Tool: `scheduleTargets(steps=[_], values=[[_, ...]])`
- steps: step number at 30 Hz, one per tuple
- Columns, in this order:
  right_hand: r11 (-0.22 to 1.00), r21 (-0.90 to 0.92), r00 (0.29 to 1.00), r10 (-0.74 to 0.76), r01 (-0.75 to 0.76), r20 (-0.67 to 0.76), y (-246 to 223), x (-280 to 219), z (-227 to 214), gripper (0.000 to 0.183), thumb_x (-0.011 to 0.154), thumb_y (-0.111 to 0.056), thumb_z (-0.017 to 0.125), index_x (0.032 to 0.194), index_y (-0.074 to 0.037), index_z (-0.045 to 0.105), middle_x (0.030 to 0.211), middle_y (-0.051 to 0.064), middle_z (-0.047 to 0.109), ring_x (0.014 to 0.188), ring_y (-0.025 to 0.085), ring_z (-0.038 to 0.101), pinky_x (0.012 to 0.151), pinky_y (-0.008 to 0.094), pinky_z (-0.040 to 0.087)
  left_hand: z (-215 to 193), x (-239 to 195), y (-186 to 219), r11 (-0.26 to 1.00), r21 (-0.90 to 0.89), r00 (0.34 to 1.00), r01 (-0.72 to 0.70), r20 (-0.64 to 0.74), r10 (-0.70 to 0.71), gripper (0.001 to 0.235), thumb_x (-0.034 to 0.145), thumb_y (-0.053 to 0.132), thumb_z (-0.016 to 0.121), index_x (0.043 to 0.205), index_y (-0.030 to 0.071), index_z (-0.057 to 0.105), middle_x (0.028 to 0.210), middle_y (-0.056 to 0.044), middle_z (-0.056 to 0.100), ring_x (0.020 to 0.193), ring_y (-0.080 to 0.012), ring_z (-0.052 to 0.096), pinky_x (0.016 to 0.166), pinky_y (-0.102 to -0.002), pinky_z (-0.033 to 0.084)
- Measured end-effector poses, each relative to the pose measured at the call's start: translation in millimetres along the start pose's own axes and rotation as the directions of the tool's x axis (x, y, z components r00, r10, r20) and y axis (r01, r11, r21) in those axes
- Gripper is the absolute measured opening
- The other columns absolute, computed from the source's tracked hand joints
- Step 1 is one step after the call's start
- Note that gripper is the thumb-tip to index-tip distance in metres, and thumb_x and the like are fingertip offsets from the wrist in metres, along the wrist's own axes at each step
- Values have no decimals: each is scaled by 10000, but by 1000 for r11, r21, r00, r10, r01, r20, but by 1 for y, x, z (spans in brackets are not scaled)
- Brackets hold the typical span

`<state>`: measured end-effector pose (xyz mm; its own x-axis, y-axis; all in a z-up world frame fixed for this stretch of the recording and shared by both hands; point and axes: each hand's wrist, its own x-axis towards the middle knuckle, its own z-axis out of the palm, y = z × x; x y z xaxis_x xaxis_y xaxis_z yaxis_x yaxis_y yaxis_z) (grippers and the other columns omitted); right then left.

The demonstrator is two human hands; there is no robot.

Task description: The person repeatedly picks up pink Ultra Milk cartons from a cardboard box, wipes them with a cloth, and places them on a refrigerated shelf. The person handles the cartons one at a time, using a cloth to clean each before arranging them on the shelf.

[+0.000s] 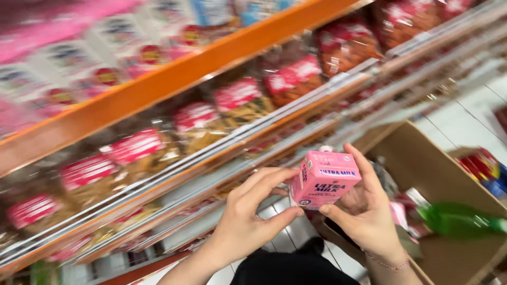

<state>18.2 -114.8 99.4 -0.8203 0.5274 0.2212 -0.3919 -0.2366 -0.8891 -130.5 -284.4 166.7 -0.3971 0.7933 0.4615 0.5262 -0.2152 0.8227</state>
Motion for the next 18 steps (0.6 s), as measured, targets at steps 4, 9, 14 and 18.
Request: scheduleTargets(steps=[4,9,14,18], values=[[996,-55,989,-64,72,135,11,22,54,1013,785,160,743,1644,-38,244,1482,131,485,1343,212,537,1099,408,491,-61,-29,21,996,88,997,-13,-81,20,562,871,56,845,1381,36,610,1323,-125,677,1140,-222,713,936,-318,640],[980,-147,964,-94,134,250,28,46,116,978,722,119,808,1575,10,340,1449,127,540,1296,208,576,1046,397,536,-122,-64,39,985,170,981,-1,-192,35,556,881,63,843,1380,32,601,1316,-137,664,1140,-231,719,940,-320,648],[973,-118,916,-140,197,376,43,63,168,887,724,96,823,1514,48,421,1447,134,575,1296,210,594,1051,404,555,-164,-93,56,943,333,964,7,-252,82,567,877,73,844,1384,27,595,1298,-140,672,1151,-250,714,972,-324,602],[973,-78,877,-160,218,454,52,71,198,903,738,86,832,1535,40,411,1427,142,585,1285,203,601,1032,404,577,-183,-110,67,918,393,947,48,-310,82,572,882,86,842,1391,24,589,1289,-144,672,1149,-263,714,991,-328,591]])
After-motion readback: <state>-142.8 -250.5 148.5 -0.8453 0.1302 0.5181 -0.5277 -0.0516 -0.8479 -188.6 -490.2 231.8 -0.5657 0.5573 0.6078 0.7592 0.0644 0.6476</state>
